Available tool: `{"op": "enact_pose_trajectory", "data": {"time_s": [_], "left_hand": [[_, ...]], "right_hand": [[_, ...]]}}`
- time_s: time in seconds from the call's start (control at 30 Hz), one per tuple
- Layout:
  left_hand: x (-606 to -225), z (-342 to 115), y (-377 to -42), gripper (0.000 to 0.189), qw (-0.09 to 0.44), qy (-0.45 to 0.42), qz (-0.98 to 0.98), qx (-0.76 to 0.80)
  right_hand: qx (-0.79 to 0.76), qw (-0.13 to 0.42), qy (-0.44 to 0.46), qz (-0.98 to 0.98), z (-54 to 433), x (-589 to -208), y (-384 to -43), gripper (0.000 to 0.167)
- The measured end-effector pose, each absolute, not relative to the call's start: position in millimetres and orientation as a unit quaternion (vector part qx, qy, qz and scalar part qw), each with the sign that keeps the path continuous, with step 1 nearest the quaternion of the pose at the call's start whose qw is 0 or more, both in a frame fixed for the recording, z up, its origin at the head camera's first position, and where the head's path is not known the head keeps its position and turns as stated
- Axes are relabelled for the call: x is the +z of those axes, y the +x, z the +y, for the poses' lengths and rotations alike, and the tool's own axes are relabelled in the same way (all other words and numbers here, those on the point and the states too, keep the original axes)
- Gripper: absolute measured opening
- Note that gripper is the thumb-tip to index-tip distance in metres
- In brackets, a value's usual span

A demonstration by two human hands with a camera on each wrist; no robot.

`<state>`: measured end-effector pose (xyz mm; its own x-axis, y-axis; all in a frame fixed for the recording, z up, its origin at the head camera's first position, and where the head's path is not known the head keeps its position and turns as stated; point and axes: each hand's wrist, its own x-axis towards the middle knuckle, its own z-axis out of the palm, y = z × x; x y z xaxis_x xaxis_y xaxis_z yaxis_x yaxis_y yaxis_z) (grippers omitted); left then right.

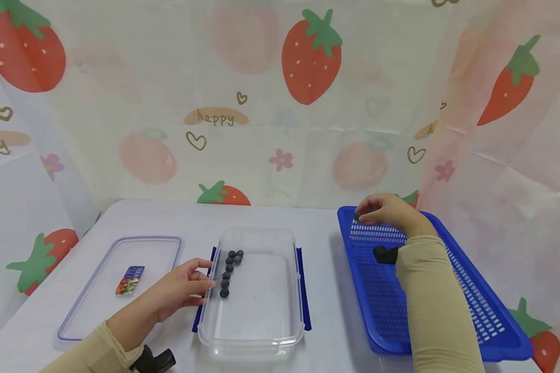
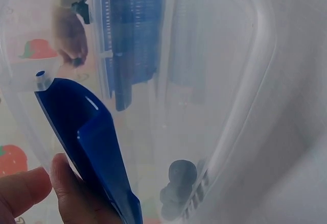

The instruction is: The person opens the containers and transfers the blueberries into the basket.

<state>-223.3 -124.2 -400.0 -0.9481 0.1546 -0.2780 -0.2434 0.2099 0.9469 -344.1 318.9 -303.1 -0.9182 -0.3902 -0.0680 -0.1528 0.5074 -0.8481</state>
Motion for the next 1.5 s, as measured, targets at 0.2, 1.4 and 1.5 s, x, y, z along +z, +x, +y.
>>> {"op": "enact_pose_trajectory", "data": {"time_s": [0.2, 1.4, 1.5], "left_hand": [[-401, -126, -224, 0.048, 0.158, -0.025, 0.759, 0.631], [-401, -125, -224, 0.048, 0.156, -0.018, 0.759, 0.631], [-401, -124, -224, 0.047, 0.154, -0.019, 0.761, 0.63]], "right_hand": [[-0.476, 0.144, -0.129, 0.858, 336, -319, -349, 0.028], [-0.422, 0.101, -0.125, 0.892, 316, -313, -351, 0.034], [-0.396, 0.083, -0.15, 0.902, 299, -299, -349, 0.033]]}}
